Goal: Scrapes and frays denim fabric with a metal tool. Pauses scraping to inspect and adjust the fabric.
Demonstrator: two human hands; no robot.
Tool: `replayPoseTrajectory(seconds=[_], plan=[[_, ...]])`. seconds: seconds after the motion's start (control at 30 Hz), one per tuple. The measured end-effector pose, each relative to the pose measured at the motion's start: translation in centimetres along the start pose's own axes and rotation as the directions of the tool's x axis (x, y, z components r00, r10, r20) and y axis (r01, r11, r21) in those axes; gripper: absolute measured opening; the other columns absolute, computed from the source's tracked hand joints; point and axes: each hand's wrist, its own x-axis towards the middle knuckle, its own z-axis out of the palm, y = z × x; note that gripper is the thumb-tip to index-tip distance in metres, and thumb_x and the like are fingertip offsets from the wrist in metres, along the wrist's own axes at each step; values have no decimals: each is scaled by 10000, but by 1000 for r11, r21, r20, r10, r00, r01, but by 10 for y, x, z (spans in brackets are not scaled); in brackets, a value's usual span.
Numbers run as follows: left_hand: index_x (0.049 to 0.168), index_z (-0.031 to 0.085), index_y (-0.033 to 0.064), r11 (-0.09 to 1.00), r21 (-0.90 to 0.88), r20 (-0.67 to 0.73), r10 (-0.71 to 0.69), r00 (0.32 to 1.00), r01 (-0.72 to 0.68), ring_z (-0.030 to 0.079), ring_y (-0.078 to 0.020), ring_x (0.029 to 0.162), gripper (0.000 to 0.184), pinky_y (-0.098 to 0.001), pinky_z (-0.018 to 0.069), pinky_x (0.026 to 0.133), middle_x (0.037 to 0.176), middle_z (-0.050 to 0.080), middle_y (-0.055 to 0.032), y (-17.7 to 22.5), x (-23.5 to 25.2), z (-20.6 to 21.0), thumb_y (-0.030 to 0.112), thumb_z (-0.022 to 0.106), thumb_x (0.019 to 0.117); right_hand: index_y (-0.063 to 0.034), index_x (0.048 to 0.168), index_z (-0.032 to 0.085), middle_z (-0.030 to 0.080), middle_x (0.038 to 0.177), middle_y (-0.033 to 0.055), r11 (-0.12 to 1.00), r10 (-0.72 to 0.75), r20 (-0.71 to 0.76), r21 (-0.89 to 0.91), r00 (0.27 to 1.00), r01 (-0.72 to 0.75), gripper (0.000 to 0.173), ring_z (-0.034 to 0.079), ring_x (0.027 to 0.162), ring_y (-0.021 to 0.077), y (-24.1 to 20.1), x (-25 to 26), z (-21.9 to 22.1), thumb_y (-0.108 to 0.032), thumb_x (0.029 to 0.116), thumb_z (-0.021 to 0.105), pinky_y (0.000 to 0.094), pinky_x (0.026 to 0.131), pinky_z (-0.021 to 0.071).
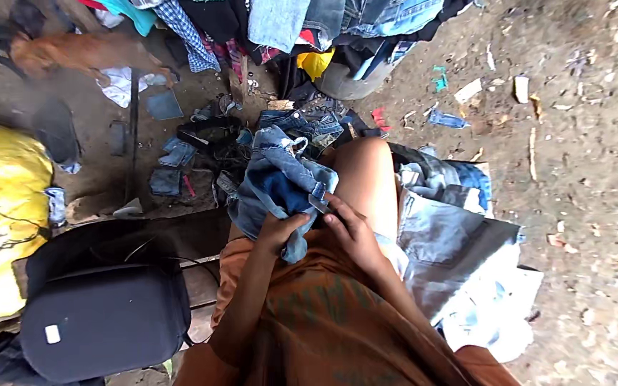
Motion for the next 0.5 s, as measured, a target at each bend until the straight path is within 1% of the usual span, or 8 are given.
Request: replayPoseTrajectory(seconds=[0.07,0.13,0.23,0.3,0.37,0.4,0.43,0.5], plan=[[1036,607,33,1000,0,9,2,1000,-2,688,-18,820,260,-226,586,815,845,708,44,-2,-2,-1,-86,668,813,-16,1329,659,734,1061,156,999,20,12,25,1000,-20,442,711,891,209,1,-1,-1,-329,1054,511,404,802,584],[1041,607,31,1000,7,21,7,1000,-7,689,-19,832,252,-230,586,824,856,708,45,-5,-3,-3,-74,668,820,-31,1321,670,736,1059,151,1000,22,16,13,1000,-22,437,714,892,215,2,0,-2,-341,1055,515,414,798,586],[1026,621,25,999,35,43,39,998,-40,687,-20,838,217,-237,584,832,862,707,43,-11,-2,-2,-41,676,828,-41,1280,689,738,1029,139,1000,21,6,10,1000,-21,429,713,869,208,3,5,-1,-367,1027,573,421,782,588],[1053,620,16,997,42,57,55,997,-58,688,-22,858,235,-239,583,848,885,710,36,-12,-2,-3,-27,682,830,-23,1221,698,733,966,110,998,15,4,65,1000,-15,399,697,830,150,4,12,0,-351,1010,611,362,775,581],[1068,619,15,997,40,43,61,997,-63,686,-16,859,258,-228,582,841,889,708,39,-12,-2,-2,-31,690,825,-8,1160,693,699,876,32,976,27,25,216,999,-32,302,644,776,39,5,19,1,-258,1007,620,251,759,556],[1070,618,15,998,27,36,59,998,-60,685,-16,854,263,-226,583,835,886,707,38,-11,-2,-1,-37,692,824,-17,1132,681,655,830,-19,942,53,62,329,997,-71,236,601,740,-1,6,23,-1,-202,1013,594,207,725,527],[1069,619,19,998,9,32,57,998,-57,687,-18,848,267,-228,585,829,880,709,36,-11,-2,1,-43,694,821,-48,1106,670,625,791,-63,890,92,115,435,989,-133,187,571,701,-26,6,28,-4,-167,1019,555,177,680,502],[1069,623,20,999,-27,33,41,999,-40,690,-28,845,265,-238,588,829,877,712,27,-10,-1,3,-46,704,825,-148,1045,650,589,699,-110,754,176,255,585,951,-297,155,489,570,-50,7,35,-12,-190,1035,501,132,525,404]])
